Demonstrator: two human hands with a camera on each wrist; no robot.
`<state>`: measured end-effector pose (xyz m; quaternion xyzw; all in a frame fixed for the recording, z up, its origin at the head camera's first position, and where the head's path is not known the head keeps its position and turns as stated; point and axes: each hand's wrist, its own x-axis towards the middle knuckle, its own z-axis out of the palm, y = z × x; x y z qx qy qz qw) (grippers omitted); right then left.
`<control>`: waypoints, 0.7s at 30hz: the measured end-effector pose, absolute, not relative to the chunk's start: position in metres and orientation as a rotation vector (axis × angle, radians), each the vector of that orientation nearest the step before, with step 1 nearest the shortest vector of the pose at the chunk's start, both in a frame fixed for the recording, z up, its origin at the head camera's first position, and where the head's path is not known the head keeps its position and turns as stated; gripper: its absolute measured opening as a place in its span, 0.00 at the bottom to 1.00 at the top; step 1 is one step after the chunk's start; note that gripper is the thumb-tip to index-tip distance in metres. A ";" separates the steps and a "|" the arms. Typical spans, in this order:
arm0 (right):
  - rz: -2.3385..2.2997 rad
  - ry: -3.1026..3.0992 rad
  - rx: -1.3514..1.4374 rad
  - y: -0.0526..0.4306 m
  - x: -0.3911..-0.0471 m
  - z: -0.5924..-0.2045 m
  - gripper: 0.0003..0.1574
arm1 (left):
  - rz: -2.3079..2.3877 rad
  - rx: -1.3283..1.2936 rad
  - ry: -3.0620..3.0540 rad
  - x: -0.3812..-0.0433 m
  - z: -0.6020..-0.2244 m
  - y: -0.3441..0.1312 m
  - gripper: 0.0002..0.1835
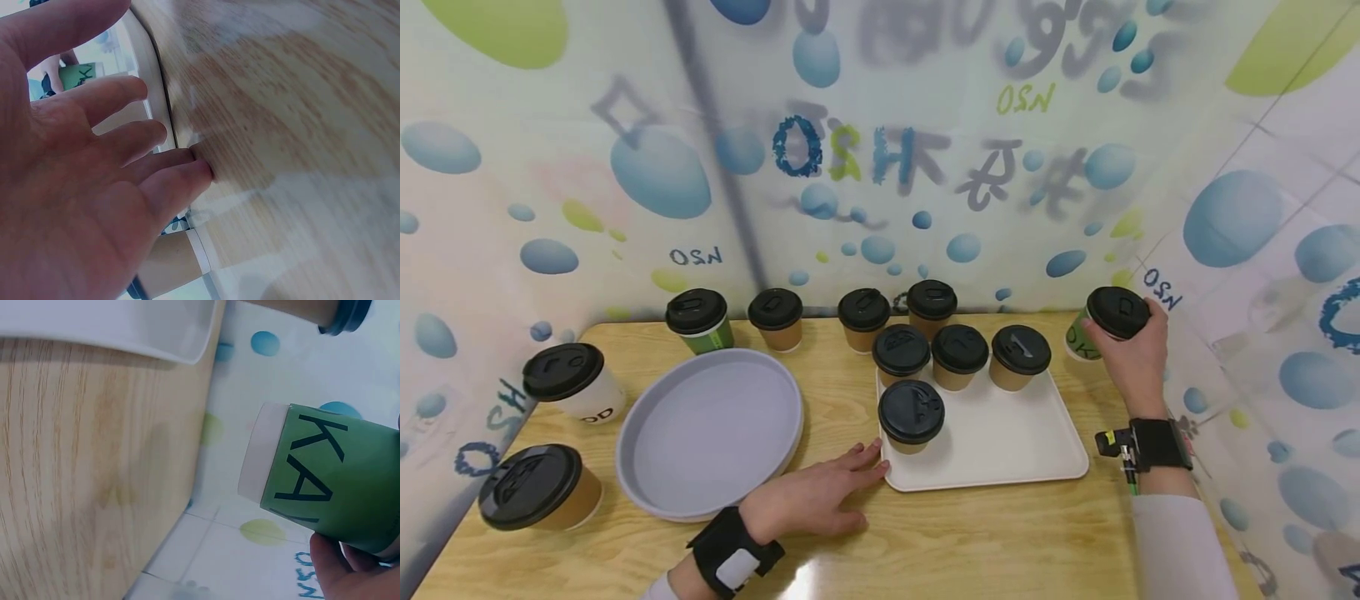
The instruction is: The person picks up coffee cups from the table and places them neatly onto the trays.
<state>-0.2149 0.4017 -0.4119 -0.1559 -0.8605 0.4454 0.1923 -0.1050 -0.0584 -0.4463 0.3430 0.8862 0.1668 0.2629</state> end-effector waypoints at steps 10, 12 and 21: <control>1.260 -2.391 -0.439 0.392 -0.194 -0.397 0.64 | 0.456 0.926 2.397 -0.105 -0.447 -0.058 0.38; 1.256 -2.390 -0.427 0.388 -0.189 -0.394 0.62 | 0.454 0.928 2.401 -0.105 -0.447 -0.058 0.38; 1.314 -2.351 -0.348 0.371 -0.158 -0.385 0.56 | 0.475 0.938 2.402 -0.106 -0.450 -0.059 0.38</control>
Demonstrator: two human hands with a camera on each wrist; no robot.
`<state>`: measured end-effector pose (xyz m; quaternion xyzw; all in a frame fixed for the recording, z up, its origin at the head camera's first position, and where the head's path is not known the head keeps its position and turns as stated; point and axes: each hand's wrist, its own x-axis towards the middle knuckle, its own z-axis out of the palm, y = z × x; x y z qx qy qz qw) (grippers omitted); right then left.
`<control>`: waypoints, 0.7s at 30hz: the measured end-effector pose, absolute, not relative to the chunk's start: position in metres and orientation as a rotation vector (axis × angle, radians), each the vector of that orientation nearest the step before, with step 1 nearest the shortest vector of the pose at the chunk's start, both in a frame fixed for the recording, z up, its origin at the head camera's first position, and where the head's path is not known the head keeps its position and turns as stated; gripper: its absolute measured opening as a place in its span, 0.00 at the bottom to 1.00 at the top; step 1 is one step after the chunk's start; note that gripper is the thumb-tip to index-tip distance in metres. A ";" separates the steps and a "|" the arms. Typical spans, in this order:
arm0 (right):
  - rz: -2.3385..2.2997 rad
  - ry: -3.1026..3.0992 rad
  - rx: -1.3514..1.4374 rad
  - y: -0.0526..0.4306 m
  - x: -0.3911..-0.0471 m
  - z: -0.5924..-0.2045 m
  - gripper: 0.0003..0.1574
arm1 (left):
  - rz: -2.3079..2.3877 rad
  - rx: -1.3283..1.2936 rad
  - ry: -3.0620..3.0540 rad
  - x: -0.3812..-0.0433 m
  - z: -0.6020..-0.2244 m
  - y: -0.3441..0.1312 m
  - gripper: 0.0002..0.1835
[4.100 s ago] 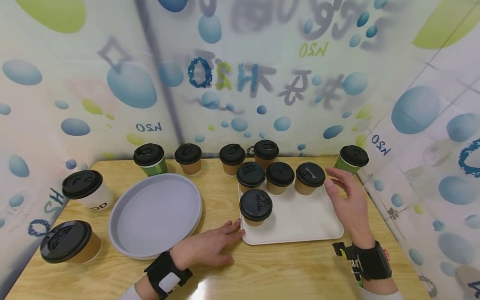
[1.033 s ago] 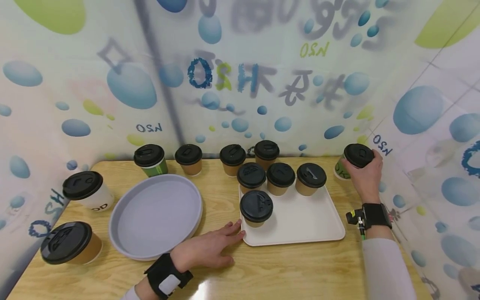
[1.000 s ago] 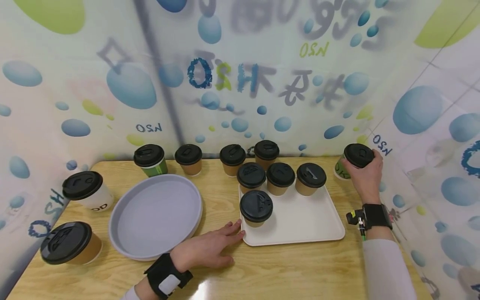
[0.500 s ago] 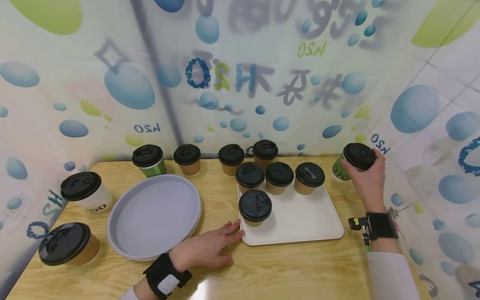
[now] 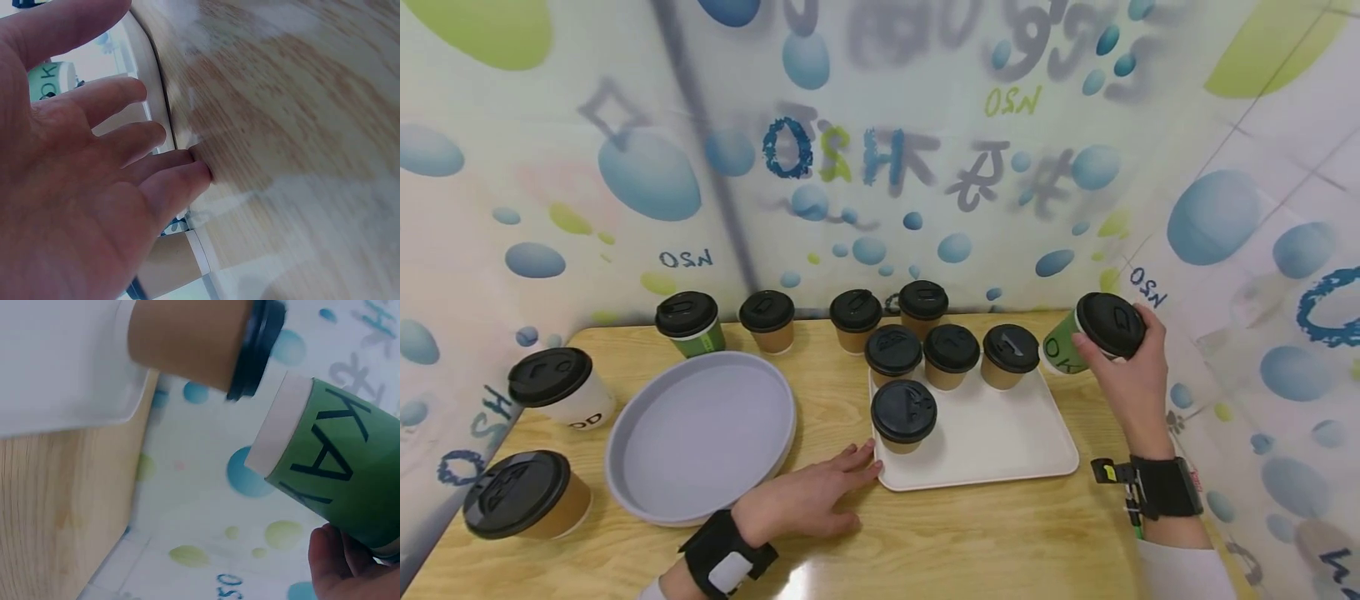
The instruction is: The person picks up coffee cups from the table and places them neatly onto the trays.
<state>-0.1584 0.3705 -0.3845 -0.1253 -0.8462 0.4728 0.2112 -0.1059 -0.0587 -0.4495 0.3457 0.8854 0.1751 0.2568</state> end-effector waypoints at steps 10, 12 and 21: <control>1.347 -2.456 -0.105 0.332 -0.132 -0.389 0.56 | 0.522 0.947 2.393 -0.108 -0.449 -0.060 0.39; 1.329 -2.514 -0.050 0.322 -0.127 -0.393 0.58 | 0.521 0.941 2.387 -0.107 -0.450 -0.060 0.38; 1.250 -2.691 0.190 0.293 -0.122 -0.420 0.59 | 0.528 0.945 2.383 -0.107 -0.452 -0.058 0.38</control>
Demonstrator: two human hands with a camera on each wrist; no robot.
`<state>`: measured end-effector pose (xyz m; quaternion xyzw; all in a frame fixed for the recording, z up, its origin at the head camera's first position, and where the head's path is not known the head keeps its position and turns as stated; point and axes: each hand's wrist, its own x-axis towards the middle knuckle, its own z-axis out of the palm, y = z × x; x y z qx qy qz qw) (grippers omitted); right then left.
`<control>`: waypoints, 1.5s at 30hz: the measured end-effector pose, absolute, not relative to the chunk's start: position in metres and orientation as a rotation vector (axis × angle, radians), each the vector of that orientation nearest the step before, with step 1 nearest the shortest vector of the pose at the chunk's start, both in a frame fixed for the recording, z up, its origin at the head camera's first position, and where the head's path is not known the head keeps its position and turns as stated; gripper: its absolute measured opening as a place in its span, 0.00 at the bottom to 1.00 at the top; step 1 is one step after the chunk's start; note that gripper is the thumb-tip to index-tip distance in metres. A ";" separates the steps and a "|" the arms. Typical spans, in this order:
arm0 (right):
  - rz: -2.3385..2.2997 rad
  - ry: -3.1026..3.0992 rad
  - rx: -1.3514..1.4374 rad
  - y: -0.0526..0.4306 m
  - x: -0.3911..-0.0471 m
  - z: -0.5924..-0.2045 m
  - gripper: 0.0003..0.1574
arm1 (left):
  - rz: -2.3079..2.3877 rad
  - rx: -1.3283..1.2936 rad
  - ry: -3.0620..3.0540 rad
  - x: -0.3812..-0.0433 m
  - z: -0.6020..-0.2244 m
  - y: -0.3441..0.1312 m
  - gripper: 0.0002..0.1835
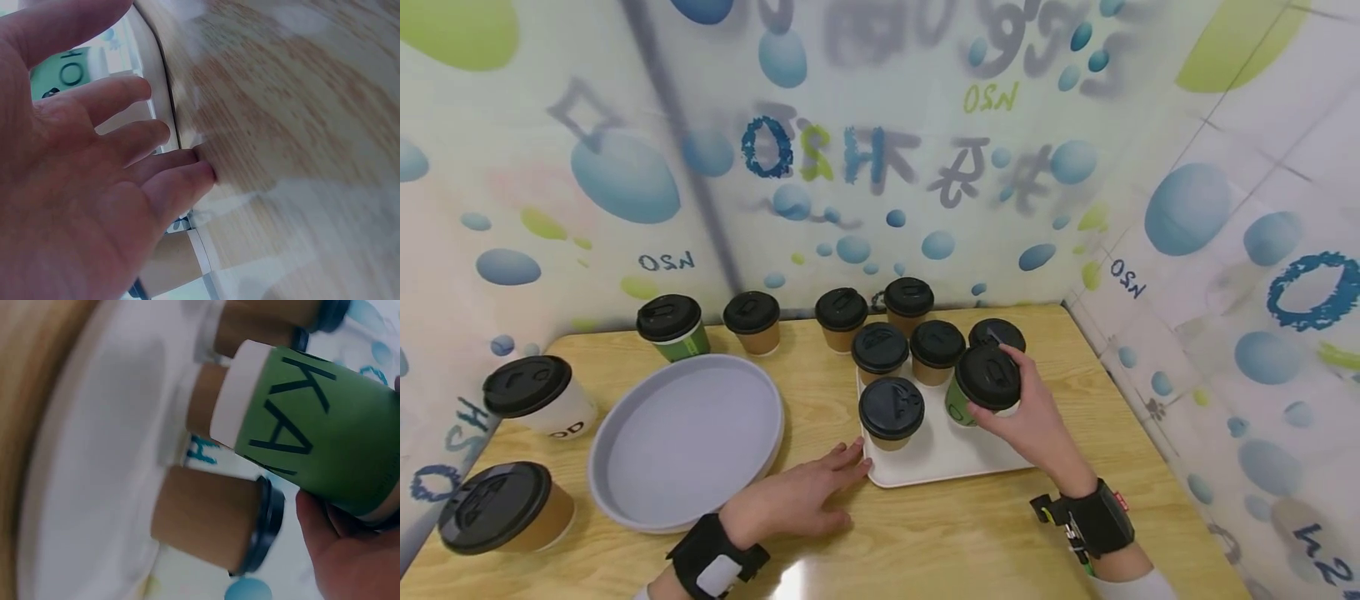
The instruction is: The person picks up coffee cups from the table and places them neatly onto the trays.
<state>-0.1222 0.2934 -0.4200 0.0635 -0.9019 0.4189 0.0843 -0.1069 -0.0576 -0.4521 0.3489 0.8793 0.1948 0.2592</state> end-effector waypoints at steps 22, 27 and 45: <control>1.177 -2.780 0.380 0.264 -0.134 -0.450 0.61 | 0.588 0.917 2.359 -0.104 -0.452 -0.070 0.38; 1.195 -2.771 0.388 0.264 -0.137 -0.450 0.62 | 0.580 0.909 2.372 -0.105 -0.452 -0.070 0.38; 1.142 -2.781 0.379 0.289 -0.123 -0.419 0.67 | 0.583 0.919 2.343 -0.110 -0.453 -0.059 0.38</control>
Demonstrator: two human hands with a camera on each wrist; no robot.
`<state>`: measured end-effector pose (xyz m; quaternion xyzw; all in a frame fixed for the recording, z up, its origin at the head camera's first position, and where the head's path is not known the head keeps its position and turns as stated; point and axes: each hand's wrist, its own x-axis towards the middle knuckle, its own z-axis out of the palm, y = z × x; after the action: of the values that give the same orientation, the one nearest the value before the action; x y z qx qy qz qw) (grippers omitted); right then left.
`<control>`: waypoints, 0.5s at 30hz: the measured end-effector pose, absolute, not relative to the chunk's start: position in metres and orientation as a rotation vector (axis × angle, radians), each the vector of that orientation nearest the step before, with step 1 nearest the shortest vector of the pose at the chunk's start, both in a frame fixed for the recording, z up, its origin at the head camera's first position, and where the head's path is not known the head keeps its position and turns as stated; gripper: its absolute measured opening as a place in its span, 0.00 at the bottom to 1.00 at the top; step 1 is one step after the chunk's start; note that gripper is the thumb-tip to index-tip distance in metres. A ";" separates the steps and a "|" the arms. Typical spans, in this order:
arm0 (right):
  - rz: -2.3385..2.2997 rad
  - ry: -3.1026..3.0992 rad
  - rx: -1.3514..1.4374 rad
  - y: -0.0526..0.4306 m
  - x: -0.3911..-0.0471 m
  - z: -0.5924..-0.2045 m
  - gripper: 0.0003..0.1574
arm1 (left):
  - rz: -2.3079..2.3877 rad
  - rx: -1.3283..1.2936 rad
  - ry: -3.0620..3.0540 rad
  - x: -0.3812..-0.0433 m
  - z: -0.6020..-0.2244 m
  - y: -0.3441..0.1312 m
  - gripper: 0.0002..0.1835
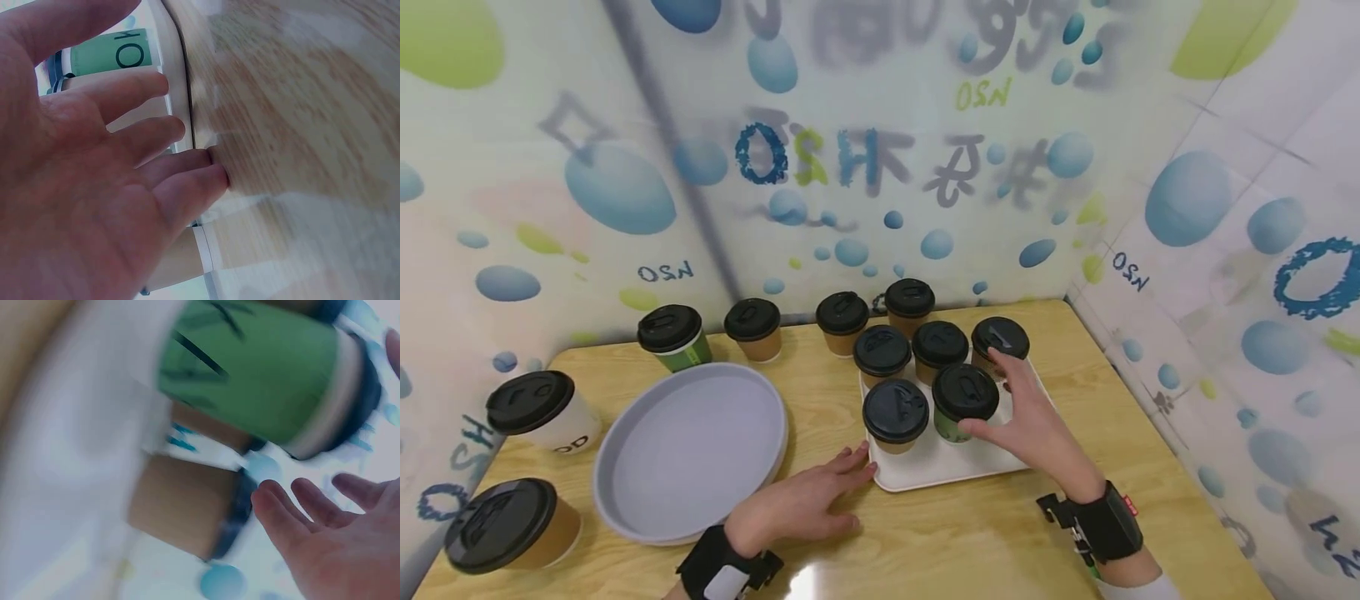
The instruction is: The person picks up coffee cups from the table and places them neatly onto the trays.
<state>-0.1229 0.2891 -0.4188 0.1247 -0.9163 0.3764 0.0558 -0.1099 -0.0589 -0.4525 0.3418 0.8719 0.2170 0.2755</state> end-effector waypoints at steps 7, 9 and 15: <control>0.949 -2.681 0.493 0.297 -0.146 -0.360 0.52 | 0.545 0.899 2.351 -0.110 -0.449 -0.056 0.38; 0.897 -2.706 0.519 0.294 -0.159 -0.346 0.51 | 0.540 0.902 2.352 -0.110 -0.448 -0.056 0.38; 0.788 -2.838 0.559 0.280 -0.210 -0.325 0.49 | 0.537 0.922 2.356 -0.109 -0.451 -0.057 0.38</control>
<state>-0.2100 0.2796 -0.3255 0.1858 -0.9443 0.2621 0.0718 -0.1093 -0.0571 -0.4507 0.3429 0.8761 0.1996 0.2739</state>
